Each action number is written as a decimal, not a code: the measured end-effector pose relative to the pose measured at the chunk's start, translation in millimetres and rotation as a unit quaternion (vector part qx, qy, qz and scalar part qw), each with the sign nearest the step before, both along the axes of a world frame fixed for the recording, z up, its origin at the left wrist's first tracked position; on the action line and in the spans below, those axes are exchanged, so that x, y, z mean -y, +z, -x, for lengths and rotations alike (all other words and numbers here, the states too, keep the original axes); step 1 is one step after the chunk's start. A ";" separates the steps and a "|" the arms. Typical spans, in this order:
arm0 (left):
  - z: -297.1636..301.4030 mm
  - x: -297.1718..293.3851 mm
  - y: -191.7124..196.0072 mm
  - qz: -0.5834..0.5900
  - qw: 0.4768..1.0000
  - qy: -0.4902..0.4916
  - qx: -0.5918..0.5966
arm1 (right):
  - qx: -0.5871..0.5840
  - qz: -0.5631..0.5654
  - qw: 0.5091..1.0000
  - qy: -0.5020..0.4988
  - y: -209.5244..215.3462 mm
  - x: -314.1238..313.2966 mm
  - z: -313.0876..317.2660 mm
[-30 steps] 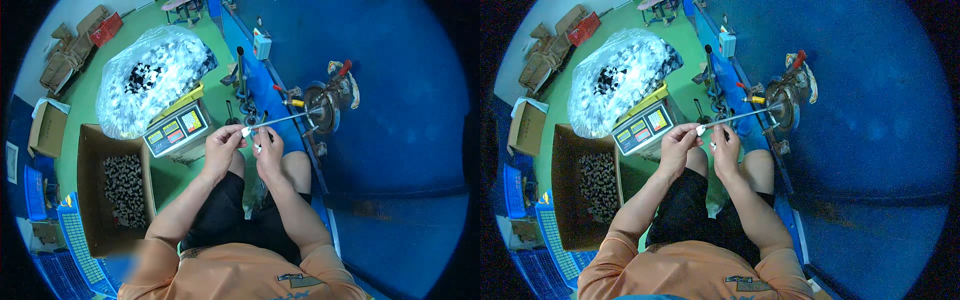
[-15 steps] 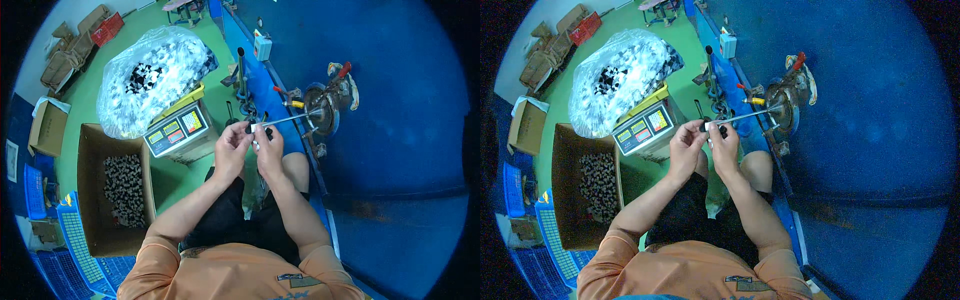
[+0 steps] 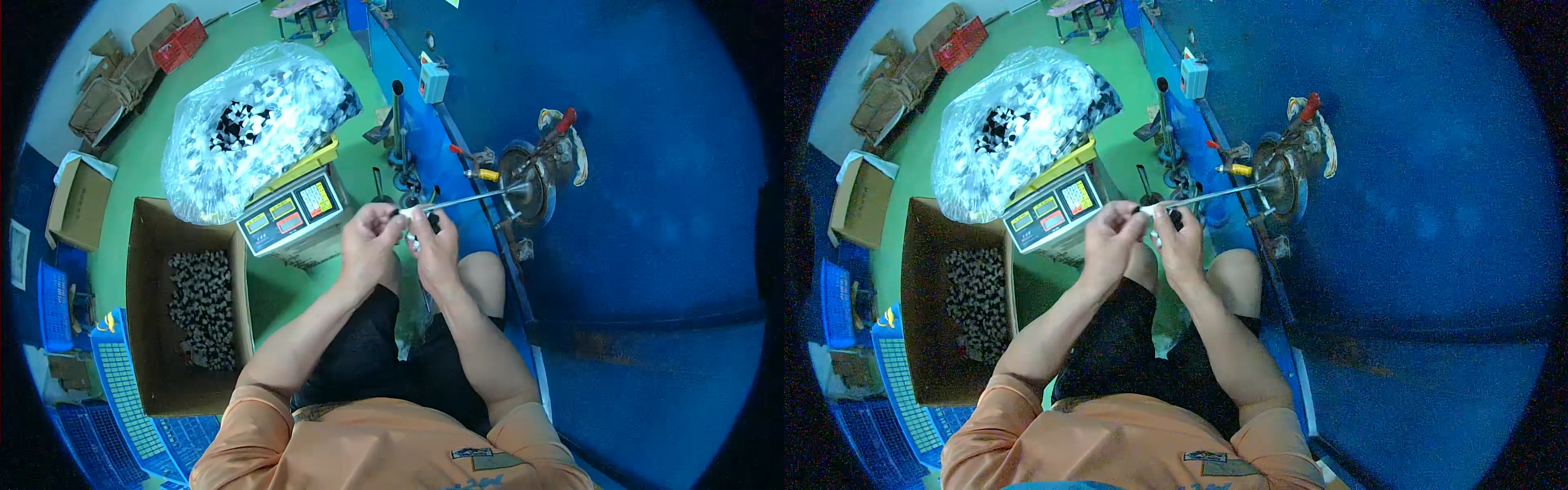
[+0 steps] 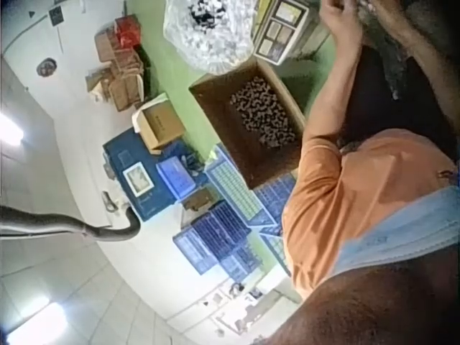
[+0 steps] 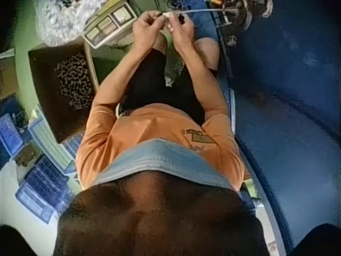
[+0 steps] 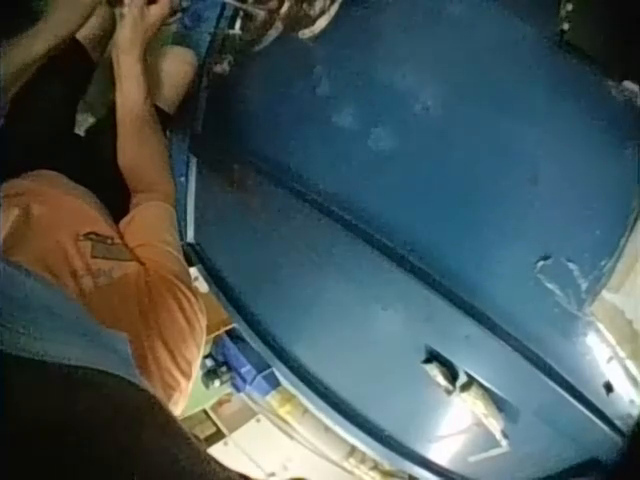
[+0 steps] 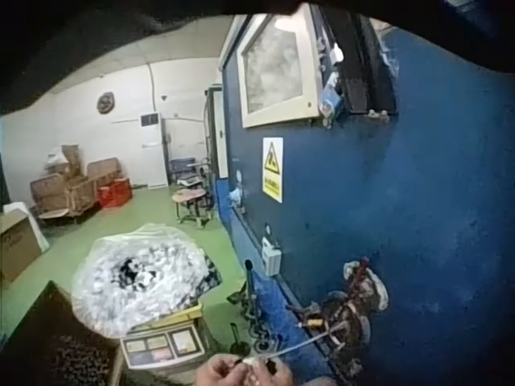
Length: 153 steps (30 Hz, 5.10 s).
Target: Manually assemble small plastic and metal components onto thin rods at a workstation.
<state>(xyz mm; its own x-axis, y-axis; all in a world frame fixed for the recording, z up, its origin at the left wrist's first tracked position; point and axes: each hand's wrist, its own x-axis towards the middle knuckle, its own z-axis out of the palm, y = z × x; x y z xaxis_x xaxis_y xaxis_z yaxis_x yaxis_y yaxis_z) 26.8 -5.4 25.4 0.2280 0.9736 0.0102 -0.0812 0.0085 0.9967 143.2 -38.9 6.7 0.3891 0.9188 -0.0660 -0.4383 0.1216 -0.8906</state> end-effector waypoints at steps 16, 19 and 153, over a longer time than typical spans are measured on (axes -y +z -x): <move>26.8 20.4 -11.4 0.047 0.998 -0.037 -0.031 | -0.042 0.011 0.998 0.038 -12.0 5.2 19.3; 21.8 11.3 -9.7 0.052 0.995 -0.056 -0.057 | 0.040 0.011 0.999 0.031 -17.2 4.1 15.8; 9.3 -13.5 -16.1 -0.238 0.940 -0.010 -0.245 | 0.018 0.047 0.999 -0.020 -22.6 0.4 1.9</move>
